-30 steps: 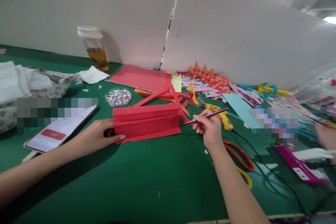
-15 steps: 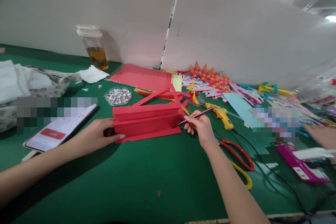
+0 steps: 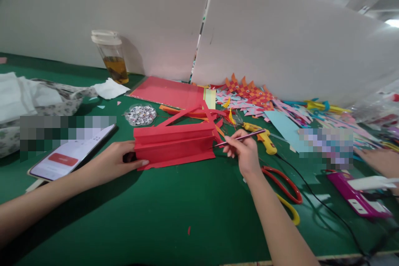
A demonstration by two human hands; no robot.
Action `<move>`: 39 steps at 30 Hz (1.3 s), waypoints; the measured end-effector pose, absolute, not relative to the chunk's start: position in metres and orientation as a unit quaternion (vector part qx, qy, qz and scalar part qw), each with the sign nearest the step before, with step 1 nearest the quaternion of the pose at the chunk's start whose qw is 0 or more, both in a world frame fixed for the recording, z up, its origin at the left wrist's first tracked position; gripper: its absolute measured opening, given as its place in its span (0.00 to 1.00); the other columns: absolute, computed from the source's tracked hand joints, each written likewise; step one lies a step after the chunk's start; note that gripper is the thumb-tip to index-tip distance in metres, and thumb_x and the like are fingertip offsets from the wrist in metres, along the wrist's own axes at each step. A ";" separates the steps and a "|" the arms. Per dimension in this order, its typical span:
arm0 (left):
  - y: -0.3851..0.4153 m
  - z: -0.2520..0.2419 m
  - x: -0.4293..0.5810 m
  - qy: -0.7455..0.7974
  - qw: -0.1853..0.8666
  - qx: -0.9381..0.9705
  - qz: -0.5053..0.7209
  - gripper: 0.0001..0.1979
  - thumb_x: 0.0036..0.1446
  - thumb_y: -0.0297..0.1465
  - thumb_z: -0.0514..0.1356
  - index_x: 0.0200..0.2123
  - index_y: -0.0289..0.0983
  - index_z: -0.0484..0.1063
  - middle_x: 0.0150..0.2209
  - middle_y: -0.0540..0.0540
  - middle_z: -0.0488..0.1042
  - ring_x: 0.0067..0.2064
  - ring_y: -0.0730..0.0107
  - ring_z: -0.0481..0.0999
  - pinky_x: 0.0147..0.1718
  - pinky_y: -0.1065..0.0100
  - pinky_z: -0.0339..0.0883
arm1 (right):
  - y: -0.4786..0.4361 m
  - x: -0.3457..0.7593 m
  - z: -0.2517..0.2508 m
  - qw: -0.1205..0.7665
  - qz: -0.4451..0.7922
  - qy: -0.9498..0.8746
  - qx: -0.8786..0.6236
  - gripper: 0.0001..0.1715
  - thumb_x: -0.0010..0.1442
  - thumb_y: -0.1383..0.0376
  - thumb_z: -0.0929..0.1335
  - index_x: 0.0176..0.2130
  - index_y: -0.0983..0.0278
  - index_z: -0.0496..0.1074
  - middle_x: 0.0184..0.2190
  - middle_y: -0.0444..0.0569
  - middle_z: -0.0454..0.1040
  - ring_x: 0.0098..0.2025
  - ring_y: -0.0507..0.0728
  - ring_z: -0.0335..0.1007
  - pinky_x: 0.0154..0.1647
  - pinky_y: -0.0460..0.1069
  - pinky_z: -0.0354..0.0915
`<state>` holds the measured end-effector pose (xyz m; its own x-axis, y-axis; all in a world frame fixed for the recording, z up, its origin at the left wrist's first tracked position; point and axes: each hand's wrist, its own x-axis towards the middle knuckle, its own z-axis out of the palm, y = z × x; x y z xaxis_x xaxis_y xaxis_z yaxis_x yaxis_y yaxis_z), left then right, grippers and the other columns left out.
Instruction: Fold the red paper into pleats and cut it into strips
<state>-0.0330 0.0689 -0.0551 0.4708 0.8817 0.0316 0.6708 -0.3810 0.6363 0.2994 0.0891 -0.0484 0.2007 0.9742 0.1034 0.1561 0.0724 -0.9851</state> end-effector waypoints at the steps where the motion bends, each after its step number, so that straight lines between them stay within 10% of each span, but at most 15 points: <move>1: 0.069 -0.055 -0.033 0.480 0.283 0.809 0.186 0.07 0.54 0.33 0.55 0.29 0.37 0.71 0.26 0.50 0.69 0.25 0.74 0.65 0.23 0.73 0.56 | 0.088 0.296 -0.049 0.509 0.409 -0.514 -0.556 0.14 0.47 0.61 0.71 0.23 0.62 0.61 0.14 0.42 0.70 0.14 0.49 0.62 0.14 0.43 0.55; 39: 0.068 -0.051 -0.032 0.499 0.298 0.796 0.169 0.08 0.54 0.34 0.56 0.27 0.36 0.69 0.26 0.51 0.69 0.25 0.74 0.65 0.24 0.73 0.55 | 0.089 0.296 -0.048 0.521 0.310 -0.514 -0.607 0.14 0.45 0.64 0.70 0.20 0.63 0.61 0.10 0.41 0.66 0.11 0.47 0.55 0.12 0.42 0.48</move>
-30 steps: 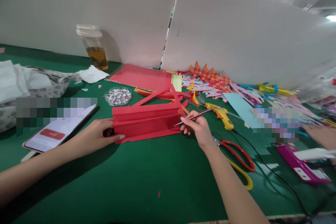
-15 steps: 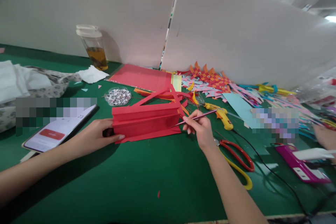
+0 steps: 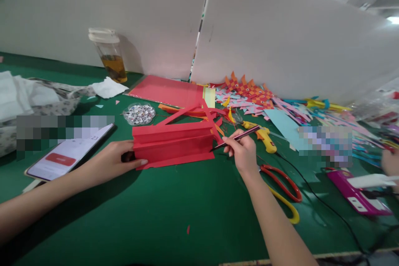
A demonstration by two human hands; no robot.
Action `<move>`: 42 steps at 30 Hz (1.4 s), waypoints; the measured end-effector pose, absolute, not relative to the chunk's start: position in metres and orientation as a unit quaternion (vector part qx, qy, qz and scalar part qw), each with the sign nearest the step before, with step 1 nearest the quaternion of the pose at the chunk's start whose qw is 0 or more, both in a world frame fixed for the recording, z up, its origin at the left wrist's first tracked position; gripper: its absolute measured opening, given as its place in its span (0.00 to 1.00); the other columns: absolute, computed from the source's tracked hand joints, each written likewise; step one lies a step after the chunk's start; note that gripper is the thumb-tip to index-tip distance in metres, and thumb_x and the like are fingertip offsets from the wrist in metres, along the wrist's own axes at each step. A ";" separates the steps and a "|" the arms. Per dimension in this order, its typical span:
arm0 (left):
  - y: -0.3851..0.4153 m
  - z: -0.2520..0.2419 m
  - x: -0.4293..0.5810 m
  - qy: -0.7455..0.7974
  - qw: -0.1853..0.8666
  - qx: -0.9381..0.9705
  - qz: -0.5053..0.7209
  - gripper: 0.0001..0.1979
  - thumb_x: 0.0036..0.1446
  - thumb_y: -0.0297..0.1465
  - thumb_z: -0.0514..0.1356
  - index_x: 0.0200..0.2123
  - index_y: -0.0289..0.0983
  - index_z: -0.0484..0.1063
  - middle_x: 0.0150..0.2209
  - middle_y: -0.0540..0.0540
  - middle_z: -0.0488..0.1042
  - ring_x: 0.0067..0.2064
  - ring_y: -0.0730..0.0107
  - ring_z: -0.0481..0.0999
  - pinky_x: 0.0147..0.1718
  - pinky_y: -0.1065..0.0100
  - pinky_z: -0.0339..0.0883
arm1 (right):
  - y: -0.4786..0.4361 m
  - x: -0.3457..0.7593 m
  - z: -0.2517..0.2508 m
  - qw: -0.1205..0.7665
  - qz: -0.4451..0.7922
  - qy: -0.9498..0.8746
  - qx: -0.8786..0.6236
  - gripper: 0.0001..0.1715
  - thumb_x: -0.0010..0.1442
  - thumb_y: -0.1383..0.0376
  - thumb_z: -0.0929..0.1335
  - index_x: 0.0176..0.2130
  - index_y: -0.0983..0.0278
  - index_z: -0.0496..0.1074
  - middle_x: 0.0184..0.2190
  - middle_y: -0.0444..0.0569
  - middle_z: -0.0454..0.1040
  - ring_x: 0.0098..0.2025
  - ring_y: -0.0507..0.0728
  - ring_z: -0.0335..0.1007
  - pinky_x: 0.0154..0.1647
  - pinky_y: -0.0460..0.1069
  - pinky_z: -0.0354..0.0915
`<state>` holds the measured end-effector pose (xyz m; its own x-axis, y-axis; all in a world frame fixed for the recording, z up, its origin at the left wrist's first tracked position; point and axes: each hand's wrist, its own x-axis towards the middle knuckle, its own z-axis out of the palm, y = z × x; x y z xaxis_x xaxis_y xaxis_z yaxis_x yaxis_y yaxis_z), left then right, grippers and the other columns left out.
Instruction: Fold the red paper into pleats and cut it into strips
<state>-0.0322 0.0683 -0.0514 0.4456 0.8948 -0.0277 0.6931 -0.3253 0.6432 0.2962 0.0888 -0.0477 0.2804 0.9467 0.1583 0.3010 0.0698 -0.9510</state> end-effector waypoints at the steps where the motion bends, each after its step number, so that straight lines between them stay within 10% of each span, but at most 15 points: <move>1: 0.068 -0.051 -0.032 0.497 0.294 0.798 0.172 0.08 0.54 0.34 0.56 0.27 0.36 0.69 0.26 0.51 0.69 0.25 0.74 0.65 0.24 0.73 0.55 | 0.089 0.297 -0.048 0.526 0.303 -0.509 -0.610 0.13 0.45 0.64 0.70 0.20 0.63 0.61 0.10 0.41 0.66 0.11 0.47 0.55 0.12 0.42 0.49; 13: 0.068 -0.056 -0.033 0.495 0.279 0.804 0.178 0.07 0.54 0.33 0.56 0.27 0.36 0.69 0.24 0.51 0.68 0.24 0.75 0.64 0.23 0.73 0.54 | 0.089 0.298 -0.049 0.568 0.218 -0.500 -0.616 0.12 0.44 0.66 0.71 0.21 0.63 0.63 0.11 0.39 0.65 0.12 0.47 0.56 0.14 0.43 0.51; 19: 0.069 -0.056 -0.032 0.496 0.282 0.801 0.181 0.08 0.54 0.34 0.56 0.28 0.36 0.71 0.25 0.51 0.67 0.24 0.75 0.63 0.23 0.73 0.54 | 0.086 0.287 -0.038 0.632 0.399 -0.402 -0.530 0.14 0.45 0.65 0.70 0.21 0.63 0.59 0.12 0.41 0.67 0.13 0.46 0.55 0.14 0.42 0.48; 31: 0.068 -0.054 -0.031 0.483 0.262 0.812 0.197 0.05 0.54 0.30 0.57 0.32 0.38 0.73 0.25 0.52 0.68 0.24 0.75 0.63 0.24 0.74 0.55 | 0.059 0.219 -0.047 0.360 0.561 -0.569 -0.482 0.11 0.55 0.58 0.67 0.31 0.65 0.69 0.24 0.46 0.75 0.15 0.45 0.56 0.16 0.44 0.50; 42: 0.068 -0.054 -0.029 0.481 0.261 0.814 0.195 0.06 0.54 0.31 0.57 0.32 0.37 0.72 0.25 0.51 0.68 0.24 0.75 0.63 0.24 0.74 0.56 | 0.060 0.213 -0.046 0.340 0.557 -0.572 -0.498 0.13 0.55 0.56 0.67 0.32 0.64 0.68 0.20 0.44 0.72 0.15 0.46 0.60 0.15 0.43 0.52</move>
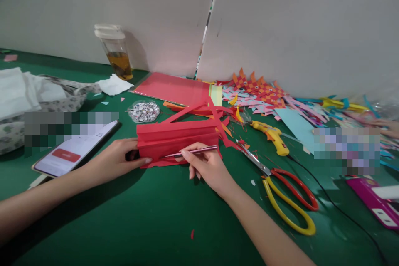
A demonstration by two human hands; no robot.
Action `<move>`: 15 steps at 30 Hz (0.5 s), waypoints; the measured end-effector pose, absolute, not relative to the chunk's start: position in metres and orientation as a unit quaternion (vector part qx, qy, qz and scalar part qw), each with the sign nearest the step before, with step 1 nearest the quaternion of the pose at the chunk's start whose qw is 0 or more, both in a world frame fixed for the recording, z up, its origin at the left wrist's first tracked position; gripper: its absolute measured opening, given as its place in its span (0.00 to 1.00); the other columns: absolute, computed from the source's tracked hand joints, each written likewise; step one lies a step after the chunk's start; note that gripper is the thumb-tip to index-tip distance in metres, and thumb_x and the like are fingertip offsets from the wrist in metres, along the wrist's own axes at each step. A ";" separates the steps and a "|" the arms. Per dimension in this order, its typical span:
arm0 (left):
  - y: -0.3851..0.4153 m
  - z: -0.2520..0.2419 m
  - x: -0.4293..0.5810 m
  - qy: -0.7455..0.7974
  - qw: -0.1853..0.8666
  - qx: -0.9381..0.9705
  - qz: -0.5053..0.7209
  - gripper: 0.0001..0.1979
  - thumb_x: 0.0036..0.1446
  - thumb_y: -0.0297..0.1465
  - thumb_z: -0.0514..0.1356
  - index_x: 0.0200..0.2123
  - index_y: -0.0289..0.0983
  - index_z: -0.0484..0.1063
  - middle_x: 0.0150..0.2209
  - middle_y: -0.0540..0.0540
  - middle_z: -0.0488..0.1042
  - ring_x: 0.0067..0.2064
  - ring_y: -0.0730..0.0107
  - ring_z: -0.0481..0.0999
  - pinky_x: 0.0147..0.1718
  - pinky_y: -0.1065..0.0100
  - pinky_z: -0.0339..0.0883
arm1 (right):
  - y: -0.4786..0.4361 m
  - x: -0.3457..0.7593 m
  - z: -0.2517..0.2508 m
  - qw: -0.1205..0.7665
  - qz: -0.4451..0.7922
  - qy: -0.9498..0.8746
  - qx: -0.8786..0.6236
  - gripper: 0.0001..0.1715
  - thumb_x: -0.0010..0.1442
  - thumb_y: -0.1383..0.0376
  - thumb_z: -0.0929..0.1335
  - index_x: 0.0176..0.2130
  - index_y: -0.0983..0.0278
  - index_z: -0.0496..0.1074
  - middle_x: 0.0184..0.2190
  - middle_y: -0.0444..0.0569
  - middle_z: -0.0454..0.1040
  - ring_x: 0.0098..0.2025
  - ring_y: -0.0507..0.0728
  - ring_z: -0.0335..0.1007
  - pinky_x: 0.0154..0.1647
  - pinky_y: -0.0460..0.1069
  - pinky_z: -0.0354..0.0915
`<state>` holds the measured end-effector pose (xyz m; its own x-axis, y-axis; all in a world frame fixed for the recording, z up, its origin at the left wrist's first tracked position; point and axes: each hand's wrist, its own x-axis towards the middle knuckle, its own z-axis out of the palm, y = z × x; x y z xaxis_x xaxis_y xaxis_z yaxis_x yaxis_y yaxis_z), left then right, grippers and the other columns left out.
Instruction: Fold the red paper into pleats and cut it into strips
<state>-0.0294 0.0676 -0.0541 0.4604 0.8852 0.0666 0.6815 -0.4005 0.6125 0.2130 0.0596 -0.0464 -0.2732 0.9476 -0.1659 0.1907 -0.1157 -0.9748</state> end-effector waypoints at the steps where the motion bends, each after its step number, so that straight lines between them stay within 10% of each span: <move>1: 0.068 -0.054 -0.030 0.481 0.262 0.814 0.195 0.06 0.54 0.31 0.56 0.32 0.37 0.72 0.26 0.51 0.68 0.24 0.75 0.63 0.25 0.74 0.56 | 0.060 0.215 -0.048 0.347 0.563 -0.563 -0.495 0.13 0.54 0.56 0.67 0.32 0.64 0.68 0.22 0.46 0.74 0.15 0.46 0.60 0.14 0.43 0.52; 15: 0.068 -0.053 -0.032 0.482 0.276 0.811 0.184 0.07 0.55 0.33 0.56 0.31 0.37 0.72 0.26 0.50 0.70 0.26 0.74 0.66 0.25 0.73 0.57 | 0.082 0.260 -0.049 0.539 0.435 -0.454 -0.561 0.08 0.43 0.65 0.68 0.19 0.65 0.65 0.13 0.46 0.71 0.10 0.47 0.56 0.10 0.42 0.44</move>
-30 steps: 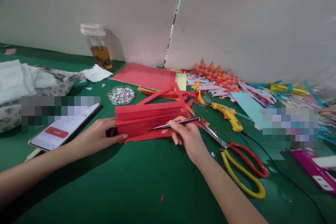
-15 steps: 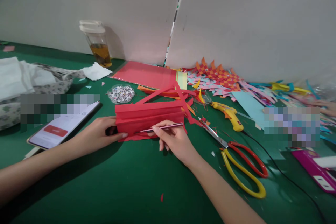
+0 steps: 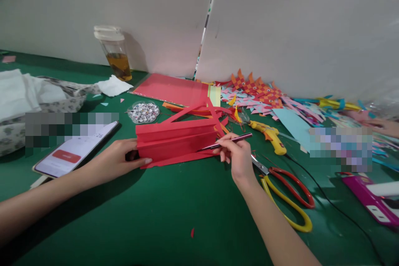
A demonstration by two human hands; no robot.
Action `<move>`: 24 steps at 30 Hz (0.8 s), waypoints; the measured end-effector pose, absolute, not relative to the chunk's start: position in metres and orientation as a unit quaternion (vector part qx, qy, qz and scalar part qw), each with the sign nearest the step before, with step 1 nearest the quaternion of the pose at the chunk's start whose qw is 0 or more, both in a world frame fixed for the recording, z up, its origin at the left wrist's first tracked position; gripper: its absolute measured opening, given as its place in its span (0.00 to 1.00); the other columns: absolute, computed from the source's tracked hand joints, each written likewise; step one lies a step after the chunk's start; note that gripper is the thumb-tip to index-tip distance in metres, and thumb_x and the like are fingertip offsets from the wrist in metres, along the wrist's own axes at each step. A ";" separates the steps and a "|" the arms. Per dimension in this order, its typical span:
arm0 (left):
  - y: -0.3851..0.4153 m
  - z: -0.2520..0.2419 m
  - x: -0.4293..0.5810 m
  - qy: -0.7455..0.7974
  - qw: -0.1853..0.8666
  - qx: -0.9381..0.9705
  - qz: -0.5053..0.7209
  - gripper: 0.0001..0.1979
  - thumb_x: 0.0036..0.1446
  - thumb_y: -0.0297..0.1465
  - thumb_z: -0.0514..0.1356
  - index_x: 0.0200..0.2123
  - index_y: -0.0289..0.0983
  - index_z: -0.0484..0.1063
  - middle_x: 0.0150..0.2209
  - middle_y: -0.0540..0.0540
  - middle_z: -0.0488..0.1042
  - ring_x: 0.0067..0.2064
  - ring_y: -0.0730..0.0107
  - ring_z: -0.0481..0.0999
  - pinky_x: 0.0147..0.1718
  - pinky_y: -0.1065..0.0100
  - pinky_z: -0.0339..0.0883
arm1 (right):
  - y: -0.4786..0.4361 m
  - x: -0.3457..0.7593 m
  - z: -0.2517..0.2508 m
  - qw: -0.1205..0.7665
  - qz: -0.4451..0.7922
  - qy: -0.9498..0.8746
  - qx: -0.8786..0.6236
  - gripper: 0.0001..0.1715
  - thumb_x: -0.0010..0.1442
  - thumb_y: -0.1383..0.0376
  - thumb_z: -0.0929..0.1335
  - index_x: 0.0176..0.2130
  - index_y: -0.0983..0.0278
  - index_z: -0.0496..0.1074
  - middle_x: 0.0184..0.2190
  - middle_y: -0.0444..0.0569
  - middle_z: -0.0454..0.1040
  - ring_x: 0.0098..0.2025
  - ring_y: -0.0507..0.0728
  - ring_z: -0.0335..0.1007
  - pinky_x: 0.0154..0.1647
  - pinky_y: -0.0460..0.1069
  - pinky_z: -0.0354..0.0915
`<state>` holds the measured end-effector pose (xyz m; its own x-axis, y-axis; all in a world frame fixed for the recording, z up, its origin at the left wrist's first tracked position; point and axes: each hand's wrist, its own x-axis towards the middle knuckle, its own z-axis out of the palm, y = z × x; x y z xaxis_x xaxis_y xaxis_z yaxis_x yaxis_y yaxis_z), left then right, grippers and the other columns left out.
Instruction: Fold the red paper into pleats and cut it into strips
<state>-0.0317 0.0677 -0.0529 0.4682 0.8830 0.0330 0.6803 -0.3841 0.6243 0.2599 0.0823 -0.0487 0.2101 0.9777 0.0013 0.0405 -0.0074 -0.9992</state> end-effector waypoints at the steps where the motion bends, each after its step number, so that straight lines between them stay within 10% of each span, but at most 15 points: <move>1: 0.068 -0.053 -0.032 0.482 0.275 0.811 0.183 0.07 0.55 0.33 0.56 0.31 0.37 0.72 0.26 0.50 0.70 0.26 0.74 0.66 0.25 0.73 0.57 | 0.083 0.261 -0.048 0.541 0.430 -0.455 -0.562 0.08 0.43 0.65 0.68 0.19 0.65 0.65 0.13 0.46 0.71 0.10 0.47 0.56 0.10 0.42 0.45; 24: 0.069 -0.056 -0.032 0.481 0.264 0.814 0.189 0.07 0.54 0.32 0.56 0.29 0.37 0.70 0.25 0.50 0.68 0.25 0.74 0.65 0.24 0.73 0.56 | 0.093 0.291 -0.048 0.576 0.314 -0.480 -0.582 0.07 0.43 0.69 0.66 0.16 0.65 0.67 0.10 0.44 0.68 0.09 0.47 0.54 0.09 0.43 0.44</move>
